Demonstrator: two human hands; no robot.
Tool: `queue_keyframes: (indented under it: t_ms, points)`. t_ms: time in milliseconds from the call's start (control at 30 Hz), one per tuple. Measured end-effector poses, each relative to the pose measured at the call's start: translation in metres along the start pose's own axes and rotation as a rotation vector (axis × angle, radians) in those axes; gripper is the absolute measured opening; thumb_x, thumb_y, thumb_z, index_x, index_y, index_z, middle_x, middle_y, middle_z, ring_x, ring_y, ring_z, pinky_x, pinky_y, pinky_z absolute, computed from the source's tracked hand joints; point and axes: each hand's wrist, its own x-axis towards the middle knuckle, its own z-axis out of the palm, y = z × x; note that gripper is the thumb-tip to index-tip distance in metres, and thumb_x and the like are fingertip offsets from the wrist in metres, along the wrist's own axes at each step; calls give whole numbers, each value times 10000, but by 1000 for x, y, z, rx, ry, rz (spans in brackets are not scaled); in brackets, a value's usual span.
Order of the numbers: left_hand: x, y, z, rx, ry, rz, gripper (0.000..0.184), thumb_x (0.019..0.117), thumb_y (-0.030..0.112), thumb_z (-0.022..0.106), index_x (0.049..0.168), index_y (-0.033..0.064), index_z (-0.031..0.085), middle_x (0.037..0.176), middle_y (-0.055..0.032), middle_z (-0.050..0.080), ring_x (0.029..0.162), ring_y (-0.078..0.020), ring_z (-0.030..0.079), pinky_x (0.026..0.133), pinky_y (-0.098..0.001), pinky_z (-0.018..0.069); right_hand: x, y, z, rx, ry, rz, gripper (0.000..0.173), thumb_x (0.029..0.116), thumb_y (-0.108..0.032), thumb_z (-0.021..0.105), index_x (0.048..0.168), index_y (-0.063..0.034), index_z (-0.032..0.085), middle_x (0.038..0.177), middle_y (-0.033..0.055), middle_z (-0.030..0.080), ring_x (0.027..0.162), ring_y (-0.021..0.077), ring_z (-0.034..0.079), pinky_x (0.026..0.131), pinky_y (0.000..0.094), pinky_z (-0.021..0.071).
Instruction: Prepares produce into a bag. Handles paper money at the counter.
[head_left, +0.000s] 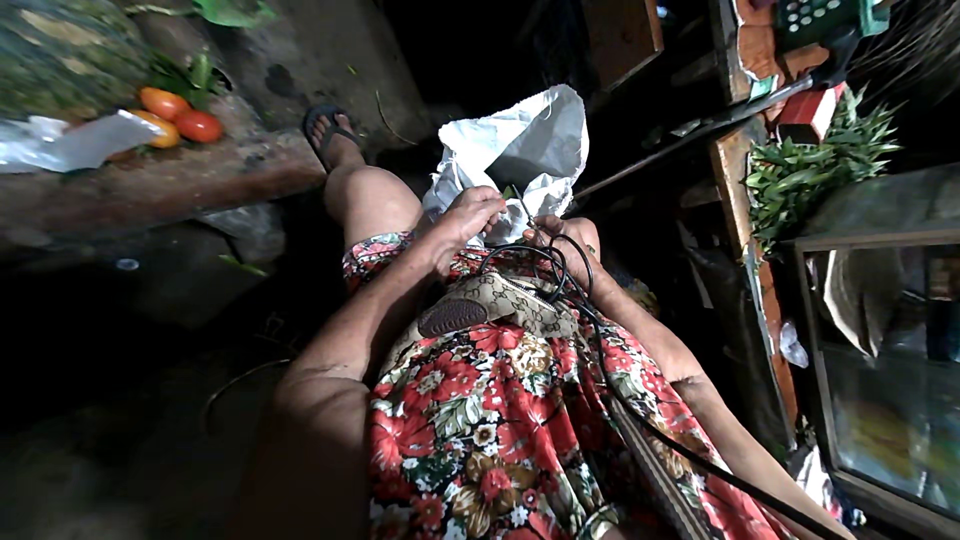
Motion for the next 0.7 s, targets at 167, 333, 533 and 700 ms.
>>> queue_keyframes:
  t_ms: [167, 333, 533, 700]
  points:
    - [-2, 3, 1, 4, -4, -6, 204, 1075, 168, 488, 994, 38, 623, 732, -7, 527, 630, -85, 507, 612, -238, 453, 0, 2, 0, -13, -38, 3, 289, 1001, -170, 658, 1228, 7, 636, 904, 43, 701, 750, 22, 625, 727, 216, 538]
    - [-2, 3, 1, 9, 15, -24, 195, 1069, 172, 499, 1050, 34, 634, 766, -13, 539, 647, -87, 513, 624, -246, 463, 0, 0, 0, 6, -6, -6, 297, 995, -191, 674, 1217, 1, 631, 882, 32, 697, 731, 14, 614, 710, 207, 526]
    - [-2, 2, 1, 9, 10, -3, 206, 1074, 164, 489, 1022, 25, 632, 742, -14, 530, 630, -84, 502, 612, -241, 450, 0, 2, 0, -30, -46, 6, 275, 1008, -158, 642, 1224, 13, 638, 914, 53, 704, 764, 31, 635, 736, 226, 543]
    - [-2, 1, 1, 26, -71, 38, 195, 1066, 168, 506, 1013, 36, 639, 750, -4, 540, 641, -82, 517, 620, -242, 465, 1, -1, 1, -48, -34, 8, 284, 1001, -188, 663, 1207, 6, 643, 885, 48, 693, 730, 33, 614, 704, 223, 525]
